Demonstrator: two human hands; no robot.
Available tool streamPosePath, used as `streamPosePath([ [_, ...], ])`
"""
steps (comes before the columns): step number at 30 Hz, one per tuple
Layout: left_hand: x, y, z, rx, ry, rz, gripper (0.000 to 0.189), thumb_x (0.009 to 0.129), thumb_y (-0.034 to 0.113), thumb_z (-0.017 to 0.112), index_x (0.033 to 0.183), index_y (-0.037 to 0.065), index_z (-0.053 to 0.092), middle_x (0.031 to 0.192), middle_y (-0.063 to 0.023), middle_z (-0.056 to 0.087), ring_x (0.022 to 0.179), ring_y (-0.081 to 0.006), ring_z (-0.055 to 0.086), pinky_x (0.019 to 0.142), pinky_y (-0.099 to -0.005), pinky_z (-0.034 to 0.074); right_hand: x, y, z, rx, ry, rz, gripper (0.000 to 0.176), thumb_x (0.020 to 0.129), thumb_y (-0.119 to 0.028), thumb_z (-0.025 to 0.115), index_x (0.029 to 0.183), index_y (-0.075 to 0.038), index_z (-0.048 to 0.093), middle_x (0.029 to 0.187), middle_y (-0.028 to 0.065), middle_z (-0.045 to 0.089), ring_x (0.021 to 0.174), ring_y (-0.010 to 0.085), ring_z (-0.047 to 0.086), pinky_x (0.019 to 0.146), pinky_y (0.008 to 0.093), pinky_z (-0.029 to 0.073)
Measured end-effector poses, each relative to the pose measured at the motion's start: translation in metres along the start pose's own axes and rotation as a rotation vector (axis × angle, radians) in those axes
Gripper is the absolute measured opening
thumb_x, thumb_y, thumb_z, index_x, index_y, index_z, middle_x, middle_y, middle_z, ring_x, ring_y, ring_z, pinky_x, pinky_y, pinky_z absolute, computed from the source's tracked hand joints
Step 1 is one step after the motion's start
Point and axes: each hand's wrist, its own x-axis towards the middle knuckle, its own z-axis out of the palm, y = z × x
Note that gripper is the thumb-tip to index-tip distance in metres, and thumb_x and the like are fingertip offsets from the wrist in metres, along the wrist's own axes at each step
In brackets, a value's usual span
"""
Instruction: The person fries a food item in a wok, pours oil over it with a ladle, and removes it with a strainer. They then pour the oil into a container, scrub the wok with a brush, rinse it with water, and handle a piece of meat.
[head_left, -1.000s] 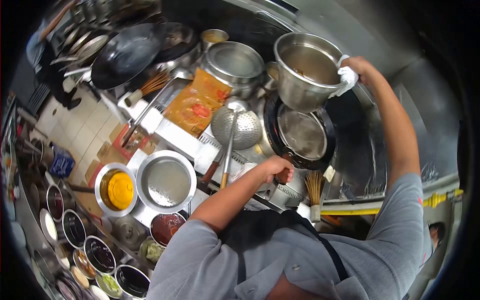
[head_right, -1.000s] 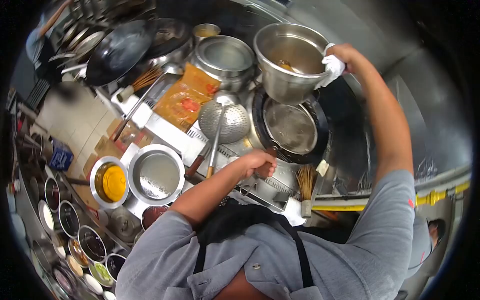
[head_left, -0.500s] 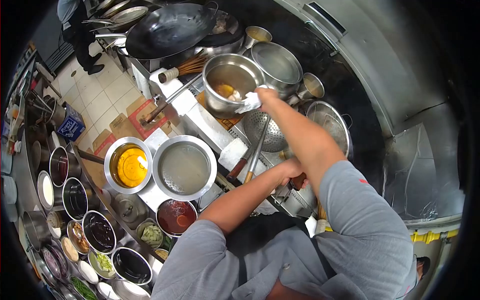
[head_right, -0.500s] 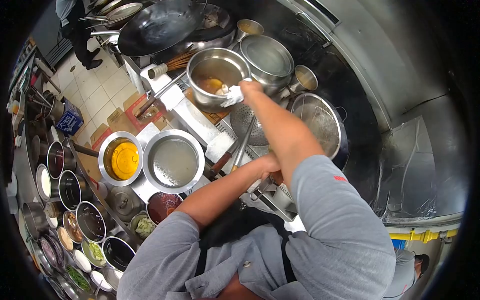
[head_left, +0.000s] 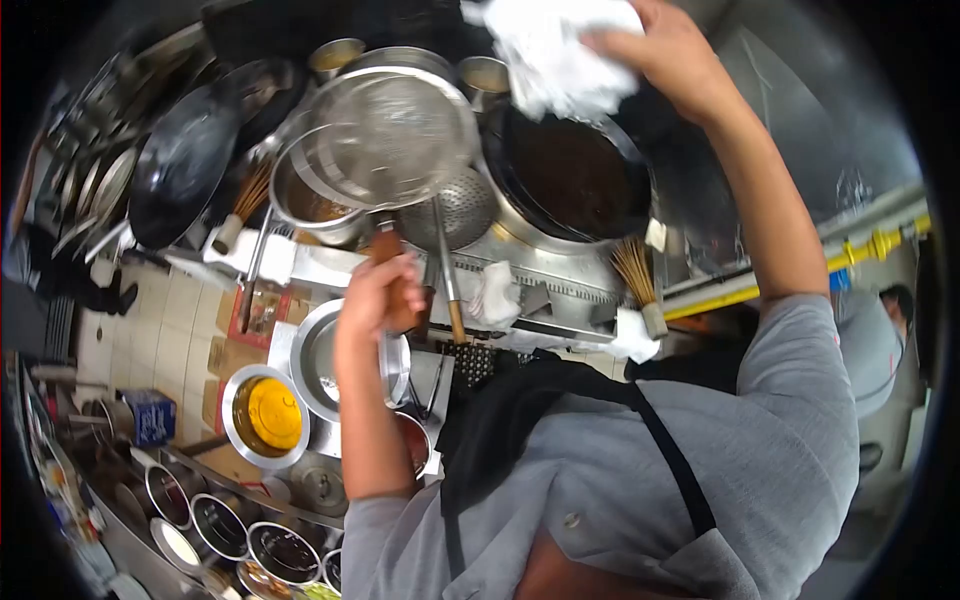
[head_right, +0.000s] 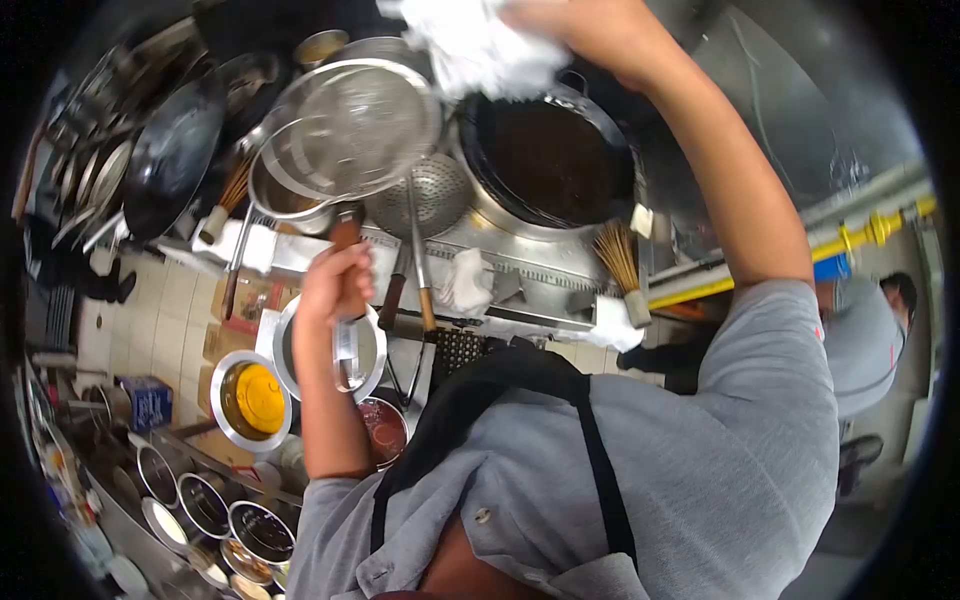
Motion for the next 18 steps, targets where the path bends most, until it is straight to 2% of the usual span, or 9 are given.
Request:
streamPosePath([
  [3, -0.007, 0.002, -0.034, 0.011, 0.046, 0.047, 0.023, 0.083, 0.012, 0.055, 0.098, -0.004, 0.051, 0.070, -0.0033, 0.053, 0.053, -0.0136, 0.050, 0.047, -0.0277, 0.045, -0.077, 0.077, -0.016, -0.021, -0.197, 0.201, 0.033, 0.066, -0.013, 0.065, 0.096, -0.002, 0.057, 0.083, 0.0035, 0.060, 0.076, 0.0101, 0.055, 0.070, 0.0267, 0.046],
  [6, 0.002, -0.004, -0.067, -0.130, -0.022, -0.024, 0.024, 0.086, 0.015, 0.053, 0.101, -0.003, 0.050, 0.076, -0.0031, 0.054, 0.060, -0.0133, 0.051, 0.053, -0.0266, 0.046, -0.196, 0.162, 0.010, -0.247, -0.450, 0.291, 0.052, 0.058, -0.020, 0.068, 0.104, 0.001, 0.056, 0.094, 0.0151, 0.060, 0.087, 0.0274, 0.059, 0.081, 0.0347, 0.047],
  [8, 0.001, -0.005, -0.076, -0.165, -0.064, -0.030, 0.031, 0.088, 0.021, 0.052, 0.108, -0.003, 0.048, 0.083, -0.0041, 0.056, 0.063, -0.0140, 0.052, 0.058, -0.0273, 0.047, -0.276, 0.215, 0.033, -0.280, -0.903, 0.570, 0.063, 0.057, -0.028, 0.070, 0.108, 0.005, 0.057, 0.099, 0.0237, 0.060, 0.091, 0.0317, 0.059, 0.080, 0.0374, 0.047],
  [10, -0.023, 0.001, -0.054, -0.208, -0.014, 0.016, 0.057, 0.087, 0.042, 0.051, 0.116, -0.006, 0.043, 0.104, -0.0170, 0.055, 0.086, -0.0262, 0.058, 0.074, -0.0342, 0.051, -0.373, 0.284, 0.075, -0.273, -0.987, 0.757, 0.036, 0.061, -0.028, 0.066, 0.084, 0.000, 0.067, 0.083, 0.0214, 0.064, 0.079, 0.0282, 0.062, 0.070, 0.0347, 0.050],
  [12, -0.051, -0.008, -0.060, -0.206, 0.095, 0.092, 0.076, 0.083, 0.054, 0.048, 0.122, -0.010, 0.035, 0.119, -0.0273, 0.047, 0.108, -0.0382, 0.051, 0.089, -0.0435, 0.047, -0.438, 0.324, 0.114, -0.137, -0.931, 0.671, 0.029, 0.060, -0.023, 0.064, 0.078, 0.000, 0.066, 0.084, 0.0198, 0.064, 0.081, 0.0278, 0.062, 0.073, 0.0352, 0.049],
  [13, -0.070, -0.013, -0.078, -0.351, 0.069, 0.048, 0.072, 0.086, 0.050, 0.047, 0.123, -0.011, 0.034, 0.117, -0.0256, 0.048, 0.107, -0.0362, 0.051, 0.091, -0.0439, 0.046, -0.449, 0.327, 0.128, -0.143, -0.861, 0.458, 0.034, 0.061, -0.026, 0.064, 0.084, -0.001, 0.066, 0.085, 0.0186, 0.064, 0.084, 0.0294, 0.061, 0.079, 0.0371, 0.047],
  [14, -0.097, -0.027, -0.068, -0.408, 0.450, 0.161, 0.066, 0.087, 0.045, 0.049, 0.121, -0.010, 0.037, 0.112, -0.0242, 0.050, 0.103, -0.0342, 0.052, 0.091, -0.0415, 0.045, -0.457, 0.353, 0.156, -0.367, -1.120, 0.217, 0.037, 0.063, -0.031, 0.062, 0.088, -0.003, 0.066, 0.085, 0.0184, 0.063, 0.088, 0.0313, 0.059, 0.084, 0.0386, 0.044],
  [15, -0.123, -0.045, -0.067, -0.263, 0.815, 0.299, 0.056, 0.087, 0.039, 0.053, 0.114, -0.009, 0.044, 0.109, -0.0199, 0.051, 0.098, -0.0283, 0.053, 0.087, -0.0355, 0.048, -0.491, 0.392, 0.190, -0.359, -0.807, 0.211, 0.038, 0.065, -0.033, 0.061, 0.086, -0.003, 0.066, 0.087, 0.0198, 0.062, 0.088, 0.0321, 0.058, 0.087, 0.0385, 0.042],
  [18, -0.217, -0.106, -0.043, -0.259, 0.822, 0.319, 0.031, 0.088, 0.031, 0.053, 0.093, 0.001, 0.059, 0.073, -0.0044, 0.063, 0.063, -0.0153, 0.060, 0.058, -0.0229, 0.050, -0.478, 0.433, 0.234, -0.084, -0.988, 0.517, 0.038, 0.065, -0.026, 0.060, 0.090, 0.001, 0.065, 0.099, 0.0247, 0.061, 0.095, 0.0346, 0.059, 0.085, 0.0422, 0.045],
])
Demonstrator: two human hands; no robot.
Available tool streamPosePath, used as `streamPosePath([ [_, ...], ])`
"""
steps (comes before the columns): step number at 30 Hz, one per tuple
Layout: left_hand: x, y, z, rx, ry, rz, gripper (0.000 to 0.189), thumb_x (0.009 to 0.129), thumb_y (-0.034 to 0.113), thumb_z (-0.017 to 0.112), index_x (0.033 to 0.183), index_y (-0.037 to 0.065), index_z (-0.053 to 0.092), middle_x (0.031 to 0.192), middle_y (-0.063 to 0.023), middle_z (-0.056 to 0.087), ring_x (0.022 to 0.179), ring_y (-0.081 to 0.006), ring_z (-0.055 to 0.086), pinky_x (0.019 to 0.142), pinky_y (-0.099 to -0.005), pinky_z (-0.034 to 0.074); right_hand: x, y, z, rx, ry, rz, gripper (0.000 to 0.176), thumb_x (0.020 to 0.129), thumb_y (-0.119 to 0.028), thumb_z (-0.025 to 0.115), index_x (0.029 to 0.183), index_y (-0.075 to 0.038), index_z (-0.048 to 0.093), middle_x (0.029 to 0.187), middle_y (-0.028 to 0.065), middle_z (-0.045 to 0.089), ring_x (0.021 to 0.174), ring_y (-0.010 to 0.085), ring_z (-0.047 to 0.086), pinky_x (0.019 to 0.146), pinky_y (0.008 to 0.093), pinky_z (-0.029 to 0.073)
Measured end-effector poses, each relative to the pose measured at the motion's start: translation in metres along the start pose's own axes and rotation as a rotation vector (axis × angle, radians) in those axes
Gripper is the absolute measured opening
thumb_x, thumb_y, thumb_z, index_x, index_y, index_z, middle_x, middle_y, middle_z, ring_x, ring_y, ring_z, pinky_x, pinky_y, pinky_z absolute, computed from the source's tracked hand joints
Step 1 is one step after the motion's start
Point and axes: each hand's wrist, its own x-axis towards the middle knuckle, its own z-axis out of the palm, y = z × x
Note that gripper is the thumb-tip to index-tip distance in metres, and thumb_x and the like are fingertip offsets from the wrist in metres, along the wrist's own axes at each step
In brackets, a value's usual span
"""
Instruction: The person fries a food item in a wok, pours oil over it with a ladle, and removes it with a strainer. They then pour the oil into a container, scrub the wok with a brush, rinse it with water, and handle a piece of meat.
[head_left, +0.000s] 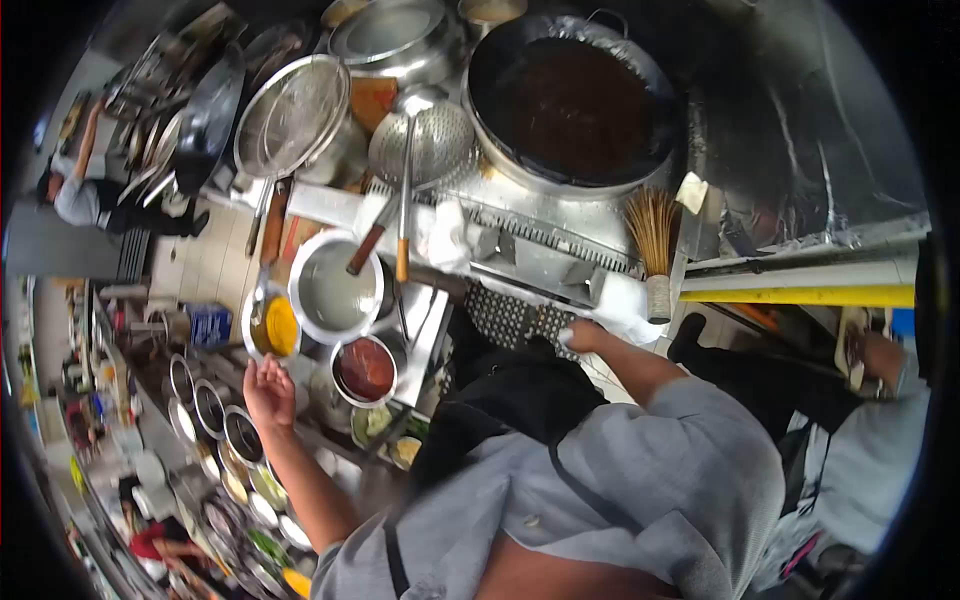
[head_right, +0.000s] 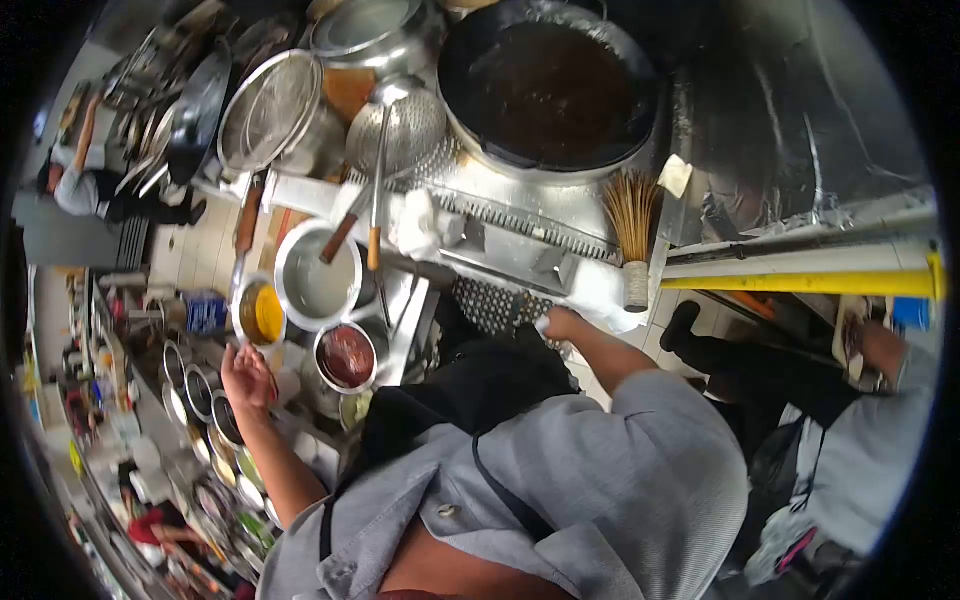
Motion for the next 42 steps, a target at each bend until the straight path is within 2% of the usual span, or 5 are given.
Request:
streamPosePath([
  [13, -0.189, -0.182, 0.020, 0.640, 0.056, -0.013, 0.040, 0.086, 0.025, 0.058, 0.113, -0.003, 0.050, 0.086, -0.0091, 0.060, 0.067, -0.0164, 0.060, 0.057, -0.0261, 0.048, -0.092, -0.108, -0.073, 0.097, 0.162, -0.580, 0.034, 0.066, -0.028, 0.064, 0.086, 0.000, 0.065, 0.085, 0.0207, 0.063, 0.081, 0.0333, 0.061, 0.075, 0.0388, 0.048],
  [19, -0.149, -0.245, 0.077, 0.043, -0.421, -0.159, 0.058, 0.090, 0.041, 0.048, 0.128, -0.001, 0.039, 0.125, -0.0152, 0.049, 0.112, -0.0244, 0.050, 0.095, -0.0365, 0.041, -0.126, -0.223, -0.129, 0.914, -0.603, -0.581, 0.033, 0.070, -0.009, 0.068, 0.099, 0.003, 0.059, 0.089, 0.0081, 0.064, 0.077, 0.0131, 0.059, 0.070, 0.0274, 0.048],
  [26, -0.138, -0.256, 0.057, -0.153, -0.143, -0.170, 0.034, 0.087, 0.029, 0.054, 0.111, 0.003, 0.053, 0.098, -0.0093, 0.062, 0.084, -0.0229, 0.061, 0.074, -0.0349, 0.049, -0.129, -0.262, -0.050, 0.003, -0.133, -1.162, 0.066, 0.077, -0.031, 0.064, 0.126, 0.005, 0.039, 0.132, 0.0258, 0.034, 0.125, 0.0346, 0.034, 0.102, 0.0405, 0.028],
  [35, -0.182, -0.166, -0.104, 0.934, 1.107, 0.843, 0.062, 0.069, 0.020, 0.069, 0.119, -0.005, 0.042, 0.125, -0.0246, 0.045, 0.116, -0.0357, 0.044, 0.096, -0.0394, 0.036, -0.067, -0.231, -0.237, -0.816, 1.103, -0.571, 0.046, 0.080, -0.027, 0.059, 0.118, -0.002, 0.050, 0.113, 0.0189, 0.055, 0.104, 0.0353, 0.052, 0.087, 0.0445, 0.042],
  [42, -0.164, -0.189, -0.150, 1.568, 0.874, 0.416, 0.074, 0.078, 0.048, 0.056, 0.129, -0.003, 0.037, 0.139, -0.0239, 0.027, 0.132, -0.0372, 0.019, 0.108, -0.0473, 0.014, -0.030, -0.216, -0.263, -0.765, 0.903, -0.263, 0.034, 0.090, -0.035, 0.041, 0.098, -0.008, 0.062, 0.091, 0.0169, 0.064, 0.084, 0.0367, 0.061, 0.071, 0.0485, 0.048],
])
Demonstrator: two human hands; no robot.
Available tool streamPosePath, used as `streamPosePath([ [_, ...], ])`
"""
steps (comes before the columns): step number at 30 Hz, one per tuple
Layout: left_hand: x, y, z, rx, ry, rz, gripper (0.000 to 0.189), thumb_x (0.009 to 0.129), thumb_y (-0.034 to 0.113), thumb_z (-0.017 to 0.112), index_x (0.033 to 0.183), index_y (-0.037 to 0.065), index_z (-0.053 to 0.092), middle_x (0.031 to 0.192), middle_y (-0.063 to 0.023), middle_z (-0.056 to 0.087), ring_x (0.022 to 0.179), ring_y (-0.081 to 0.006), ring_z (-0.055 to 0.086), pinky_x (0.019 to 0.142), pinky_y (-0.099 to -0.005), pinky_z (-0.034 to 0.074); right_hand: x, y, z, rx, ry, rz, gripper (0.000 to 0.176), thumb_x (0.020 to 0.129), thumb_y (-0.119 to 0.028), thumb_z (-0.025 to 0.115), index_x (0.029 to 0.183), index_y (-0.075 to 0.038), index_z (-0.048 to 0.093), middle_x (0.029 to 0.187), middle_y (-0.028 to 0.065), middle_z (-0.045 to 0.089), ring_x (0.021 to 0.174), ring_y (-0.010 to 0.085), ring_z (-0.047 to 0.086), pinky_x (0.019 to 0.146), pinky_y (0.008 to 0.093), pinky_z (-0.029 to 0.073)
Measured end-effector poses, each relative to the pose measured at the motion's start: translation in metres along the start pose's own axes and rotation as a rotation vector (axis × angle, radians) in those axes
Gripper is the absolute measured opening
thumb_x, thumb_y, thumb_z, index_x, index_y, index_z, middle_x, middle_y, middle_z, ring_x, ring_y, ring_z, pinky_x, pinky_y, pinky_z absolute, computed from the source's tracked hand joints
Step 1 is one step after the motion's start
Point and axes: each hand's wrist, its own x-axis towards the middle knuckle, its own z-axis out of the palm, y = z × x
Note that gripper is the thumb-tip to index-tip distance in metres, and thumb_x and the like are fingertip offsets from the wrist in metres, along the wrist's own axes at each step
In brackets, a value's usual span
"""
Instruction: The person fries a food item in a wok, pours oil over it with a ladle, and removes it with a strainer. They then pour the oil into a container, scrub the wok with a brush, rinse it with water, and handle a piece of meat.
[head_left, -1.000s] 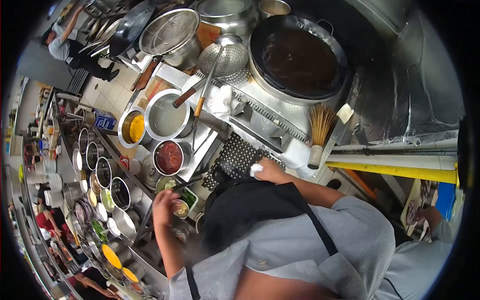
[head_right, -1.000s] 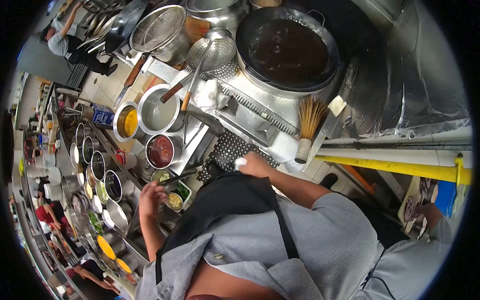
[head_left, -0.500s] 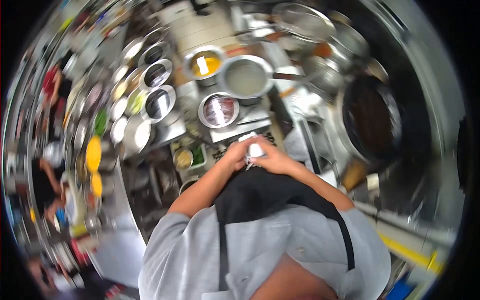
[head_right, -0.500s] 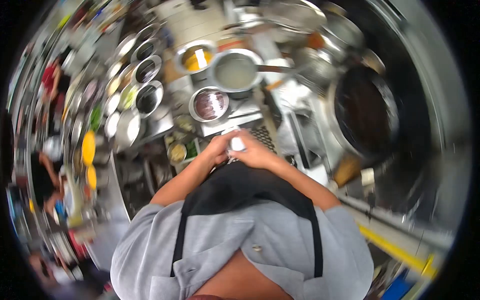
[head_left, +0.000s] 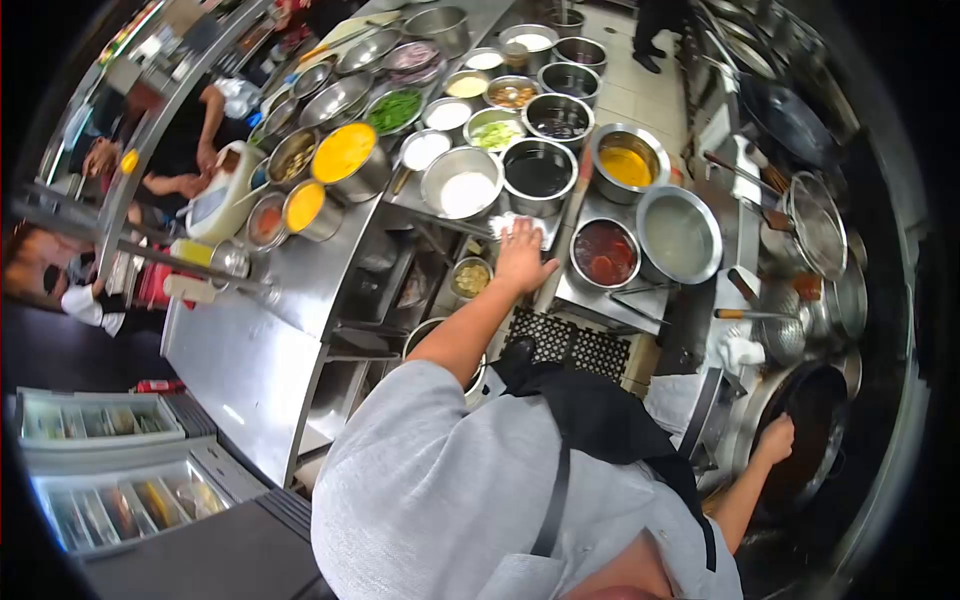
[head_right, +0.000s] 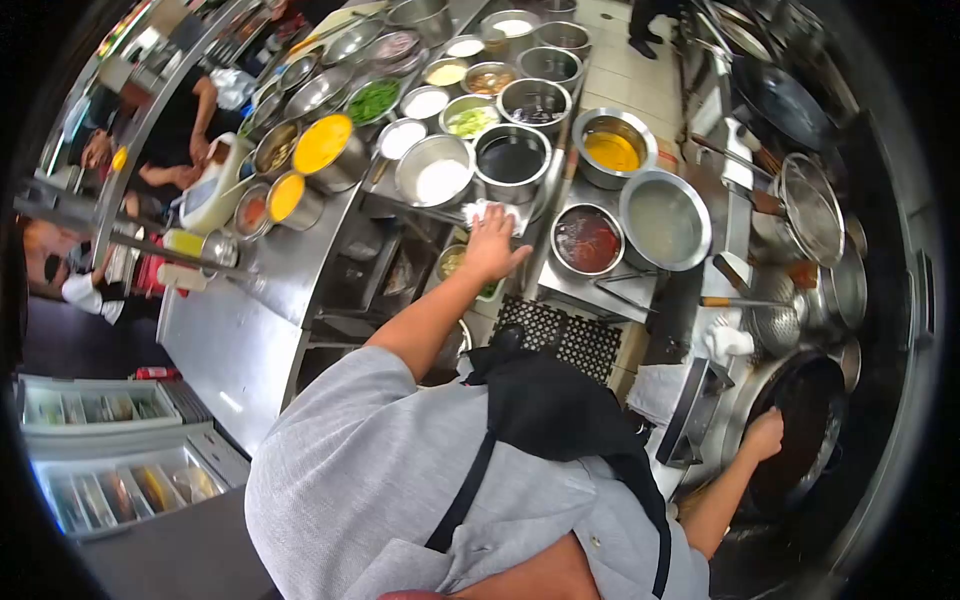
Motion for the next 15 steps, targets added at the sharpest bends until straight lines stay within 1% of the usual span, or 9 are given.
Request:
streamPosePath([
  [1, -0.001, -0.002, -0.003, -0.059, 0.016, 0.007, 0.072, 0.078, 0.046, 0.057, 0.128, -0.002, 0.038, 0.139, -0.0240, 0.027, 0.132, -0.0375, 0.019, 0.108, -0.0475, 0.014, 0.001, 0.004, 0.005, 0.018, 0.044, 0.001, 0.035, 0.090, -0.034, 0.041, 0.090, -0.008, 0.063, 0.087, 0.0172, 0.064, 0.079, 0.0375, 0.062, 0.068, 0.0482, 0.048],
  [2, -0.007, 0.000, -0.012, -0.071, 0.083, 0.036, 0.068, 0.079, 0.042, 0.058, 0.127, -0.002, 0.040, 0.138, -0.0244, 0.027, 0.132, -0.0376, 0.020, 0.108, -0.0474, 0.013, 0.003, 0.005, 0.009, -0.025, 0.060, -0.018, 0.035, 0.090, -0.035, 0.041, 0.088, -0.007, 0.064, 0.084, 0.0171, 0.065, 0.080, 0.0376, 0.062, 0.068, 0.0486, 0.048],
  [3, -0.013, -0.001, -0.016, -0.073, 0.084, 0.026, 0.068, 0.079, 0.042, 0.058, 0.127, -0.002, 0.040, 0.138, -0.0244, 0.027, 0.132, -0.0376, 0.020, 0.108, -0.0474, 0.013, 0.009, 0.005, 0.012, -0.026, 0.063, -0.029, 0.035, 0.090, -0.035, 0.041, 0.088, -0.007, 0.064, 0.084, 0.0171, 0.065, 0.080, 0.0376, 0.062, 0.068, 0.0486, 0.048],
  [6, -0.047, -0.007, -0.018, -0.148, 0.225, 0.097, 0.062, 0.078, 0.035, 0.061, 0.123, -0.002, 0.043, 0.137, -0.0248, 0.030, 0.131, -0.0381, 0.022, 0.108, -0.0467, 0.014, 0.012, 0.008, 0.015, -0.057, 0.045, -0.021, 0.034, 0.090, -0.033, 0.041, 0.089, -0.007, 0.063, 0.085, 0.0155, 0.065, 0.080, 0.0362, 0.062, 0.068, 0.0486, 0.049],
  [8, -0.079, -0.018, -0.015, -0.167, 0.208, 0.078, 0.061, 0.078, 0.035, 0.061, 0.123, -0.002, 0.044, 0.137, -0.0249, 0.030, 0.130, -0.0383, 0.022, 0.108, -0.0468, 0.015, 0.011, 0.006, 0.013, -0.063, 0.058, -0.025, 0.033, 0.090, -0.033, 0.041, 0.090, -0.008, 0.064, 0.085, 0.0151, 0.065, 0.080, 0.0351, 0.063, 0.068, 0.0487, 0.049],
  [12, -0.163, -0.045, 0.003, -0.234, 0.157, -0.123, 0.058, 0.078, 0.035, 0.060, 0.120, -0.003, 0.047, 0.136, -0.0255, 0.030, 0.130, -0.0388, 0.023, 0.108, -0.0467, 0.016, 0.007, 0.016, 0.018, -0.029, 0.064, -0.079, 0.033, 0.089, -0.034, 0.043, 0.091, -0.007, 0.061, 0.089, 0.0175, 0.065, 0.085, 0.0377, 0.062, 0.072, 0.0498, 0.048],
  [13, -0.187, -0.052, 0.011, -0.259, 0.107, -0.208, 0.058, 0.078, 0.036, 0.060, 0.119, -0.004, 0.048, 0.136, -0.0258, 0.030, 0.130, -0.0388, 0.022, 0.108, -0.0468, 0.016, 0.003, 0.007, -0.001, -0.014, -0.034, -0.046, 0.033, 0.089, -0.035, 0.044, 0.093, -0.007, 0.061, 0.091, 0.0171, 0.064, 0.087, 0.0381, 0.061, 0.074, 0.0505, 0.047],
  [14, -0.209, -0.057, 0.012, -0.246, 0.112, -0.237, 0.058, 0.078, 0.036, 0.060, 0.119, -0.004, 0.048, 0.136, -0.0258, 0.030, 0.130, -0.0388, 0.022, 0.108, -0.0468, 0.016, 0.006, 0.007, 0.000, -0.015, -0.075, -0.038, 0.034, 0.088, -0.035, 0.044, 0.095, -0.006, 0.060, 0.095, 0.0177, 0.063, 0.091, 0.0379, 0.060, 0.076, 0.0505, 0.046],
  [15, -0.229, -0.061, 0.012, -0.273, 0.038, -0.320, 0.058, 0.079, 0.037, 0.058, 0.118, -0.003, 0.048, 0.135, -0.0254, 0.032, 0.129, -0.0378, 0.025, 0.107, -0.0449, 0.019, 0.009, 0.002, -0.005, -0.014, -0.109, -0.035, 0.035, 0.088, -0.035, 0.045, 0.097, -0.006, 0.060, 0.099, 0.0184, 0.062, 0.094, 0.0378, 0.059, 0.078, 0.0506, 0.046],
])
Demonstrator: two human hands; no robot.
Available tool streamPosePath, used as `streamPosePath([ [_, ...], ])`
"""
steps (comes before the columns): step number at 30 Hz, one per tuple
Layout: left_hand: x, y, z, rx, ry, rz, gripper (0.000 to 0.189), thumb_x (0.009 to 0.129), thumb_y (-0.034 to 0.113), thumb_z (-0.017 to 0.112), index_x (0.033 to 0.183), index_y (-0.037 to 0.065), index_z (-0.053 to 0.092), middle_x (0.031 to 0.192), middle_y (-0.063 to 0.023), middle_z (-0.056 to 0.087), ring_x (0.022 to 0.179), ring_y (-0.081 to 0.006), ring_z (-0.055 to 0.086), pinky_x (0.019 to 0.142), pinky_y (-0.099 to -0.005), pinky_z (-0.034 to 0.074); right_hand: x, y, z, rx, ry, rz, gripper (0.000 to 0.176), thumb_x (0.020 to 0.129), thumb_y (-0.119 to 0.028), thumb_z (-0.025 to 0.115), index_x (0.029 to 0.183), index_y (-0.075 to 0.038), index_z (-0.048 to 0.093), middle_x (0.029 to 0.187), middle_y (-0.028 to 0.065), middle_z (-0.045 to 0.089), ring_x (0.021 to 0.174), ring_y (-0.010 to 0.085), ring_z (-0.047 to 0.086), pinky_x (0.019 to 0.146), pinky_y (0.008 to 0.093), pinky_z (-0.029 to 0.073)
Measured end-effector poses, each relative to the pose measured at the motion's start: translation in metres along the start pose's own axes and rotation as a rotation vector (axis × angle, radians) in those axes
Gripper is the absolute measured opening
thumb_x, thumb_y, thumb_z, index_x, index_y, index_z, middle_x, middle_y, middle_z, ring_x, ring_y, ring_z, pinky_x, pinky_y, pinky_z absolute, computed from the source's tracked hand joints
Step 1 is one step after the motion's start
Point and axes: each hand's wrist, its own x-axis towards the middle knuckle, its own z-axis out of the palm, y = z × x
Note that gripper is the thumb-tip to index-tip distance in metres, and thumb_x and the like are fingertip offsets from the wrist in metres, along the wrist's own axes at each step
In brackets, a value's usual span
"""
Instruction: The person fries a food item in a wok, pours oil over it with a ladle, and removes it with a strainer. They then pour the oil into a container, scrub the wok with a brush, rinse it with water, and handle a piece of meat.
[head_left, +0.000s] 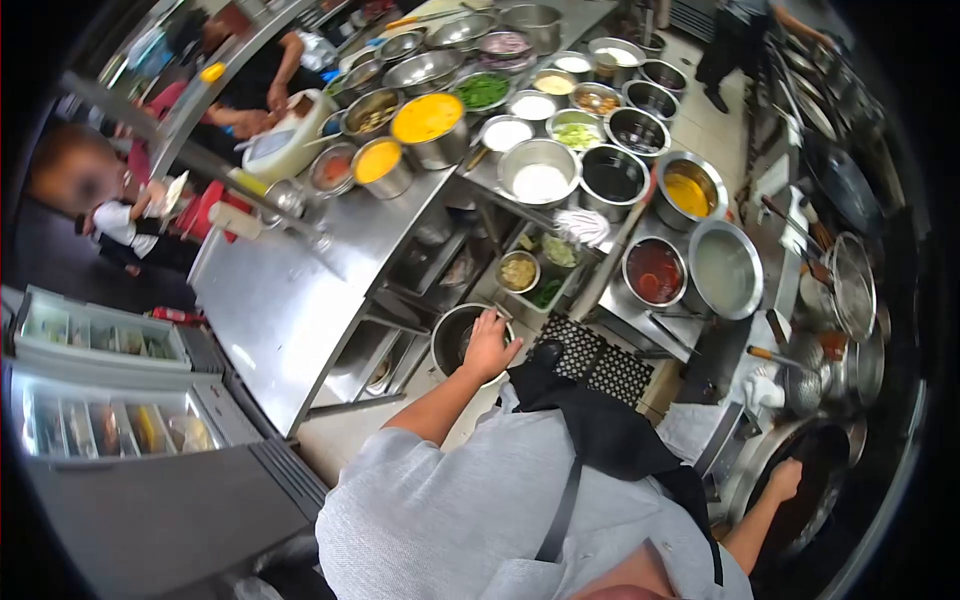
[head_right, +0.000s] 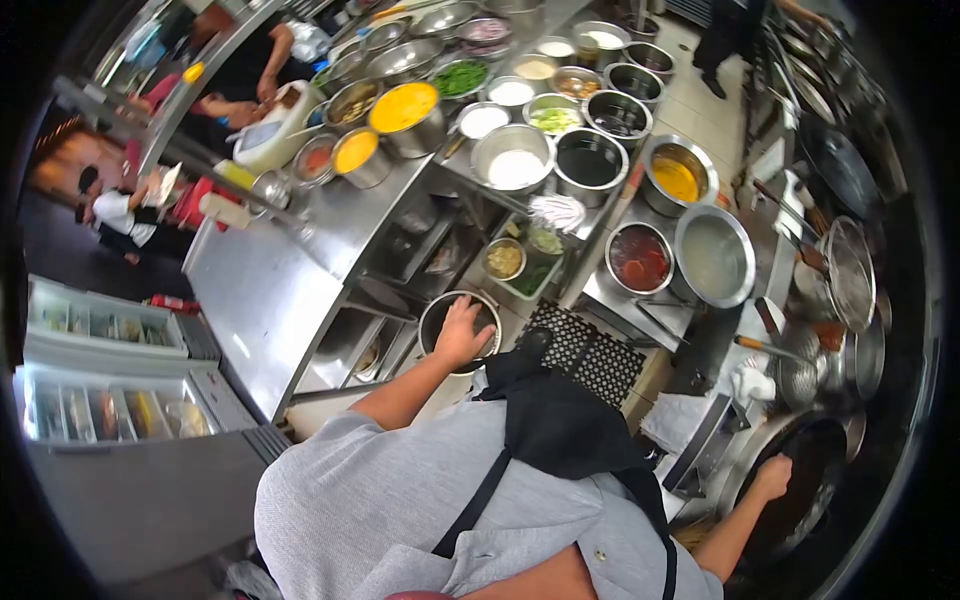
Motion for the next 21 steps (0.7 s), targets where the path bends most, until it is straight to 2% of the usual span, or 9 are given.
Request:
streamPosePath([
  [4, -0.045, -0.032, -0.012, -0.169, -0.100, -0.270, 0.055, 0.080, 0.040, 0.055, 0.115, -0.002, 0.052, 0.124, -0.0240, 0.047, 0.118, -0.0343, 0.043, 0.100, -0.0387, 0.033, -0.022, -0.050, -0.051, 0.035, -0.181, 0.060, 0.039, 0.085, -0.032, 0.053, 0.111, -0.003, 0.055, 0.116, 0.0210, 0.055, 0.111, 0.0352, 0.051, 0.090, 0.0466, 0.041],
  [6, -0.054, -0.039, -0.017, -0.183, -0.114, -0.402, 0.052, 0.080, 0.040, 0.054, 0.110, -0.003, 0.055, 0.115, -0.0239, 0.053, 0.111, -0.0339, 0.049, 0.095, -0.0378, 0.038, -0.020, -0.056, -0.014, 0.101, 0.488, -0.266, 0.046, 0.082, -0.026, 0.059, 0.119, 0.000, 0.050, 0.123, 0.0222, 0.050, 0.116, 0.0340, 0.046, 0.096, 0.0437, 0.037],
  [8, -0.051, -0.046, -0.017, -0.203, -0.143, -0.511, 0.050, 0.080, 0.040, 0.054, 0.105, -0.003, 0.059, 0.107, -0.0238, 0.058, 0.103, -0.0335, 0.055, 0.090, -0.0369, 0.042, -0.049, -0.099, -0.026, 0.327, 0.433, -0.576, 0.053, 0.078, -0.019, 0.063, 0.124, 0.003, 0.045, 0.128, 0.0230, 0.044, 0.119, 0.0327, 0.043, 0.100, 0.0406, 0.033],
  [10, -0.039, -0.060, -0.008, -0.290, -0.242, -0.510, 0.045, 0.080, 0.040, 0.055, 0.095, -0.001, 0.064, 0.093, -0.0244, 0.062, 0.093, -0.0346, 0.060, 0.082, -0.0382, 0.046, -0.088, -0.142, -0.007, 0.616, 0.227, -0.811, 0.046, 0.076, -0.009, 0.063, 0.118, 0.003, 0.049, 0.130, 0.0223, 0.042, 0.123, 0.0338, 0.038, 0.101, 0.0400, 0.032],
  [12, -0.019, -0.071, -0.001, -0.302, -0.232, -0.460, 0.040, 0.080, 0.038, 0.056, 0.091, 0.002, 0.066, 0.088, -0.0232, 0.063, 0.088, -0.0348, 0.061, 0.079, -0.0392, 0.047, -0.127, -0.177, 0.002, 0.739, -0.215, -0.891, 0.044, 0.075, -0.010, 0.063, 0.116, 0.002, 0.050, 0.131, 0.0232, 0.040, 0.125, 0.0349, 0.034, 0.104, 0.0394, 0.027],
  [14, 0.009, -0.067, -0.018, -0.335, -0.130, -0.382, 0.036, 0.080, 0.035, 0.056, 0.093, 0.003, 0.066, 0.088, -0.0209, 0.064, 0.087, -0.0342, 0.061, 0.079, -0.0392, 0.047, -0.142, -0.183, 0.063, 0.552, -0.275, -1.057, 0.041, 0.077, -0.008, 0.063, 0.116, -0.001, 0.052, 0.114, 0.0176, 0.056, 0.103, 0.0272, 0.055, 0.084, 0.0325, 0.045],
  [15, 0.025, -0.080, -0.015, -0.430, -0.025, -0.399, 0.032, 0.081, 0.032, 0.057, 0.091, 0.003, 0.064, 0.085, -0.0197, 0.064, 0.084, -0.0336, 0.062, 0.077, -0.0390, 0.047, -0.146, -0.190, 0.078, 0.507, -0.345, -1.081, 0.040, 0.077, -0.008, 0.063, 0.115, -0.001, 0.052, 0.112, 0.0173, 0.056, 0.101, 0.0268, 0.055, 0.083, 0.0324, 0.046],
  [17, 0.057, -0.086, -0.048, -0.420, 0.267, -0.388, 0.028, 0.081, 0.029, 0.058, 0.084, 0.001, 0.062, 0.077, -0.0186, 0.063, 0.075, -0.0333, 0.062, 0.069, -0.0387, 0.047, -0.149, -0.203, 0.104, 0.468, -0.514, -1.013, 0.039, 0.077, -0.008, 0.063, 0.114, -0.001, 0.053, 0.110, 0.0165, 0.056, 0.099, 0.0261, 0.056, 0.081, 0.0323, 0.046],
  [21, 0.107, -0.146, -0.099, -0.407, 0.464, -0.536, 0.034, 0.080, 0.033, 0.059, 0.072, 0.000, 0.059, 0.067, -0.0201, 0.059, 0.066, -0.0347, 0.060, 0.061, -0.0390, 0.046, -0.144, -0.222, 0.130, 0.459, -0.745, -0.822, 0.035, 0.078, -0.009, 0.063, 0.110, 0.000, 0.054, 0.104, 0.0150, 0.058, 0.094, 0.0247, 0.056, 0.078, 0.0320, 0.046],
])
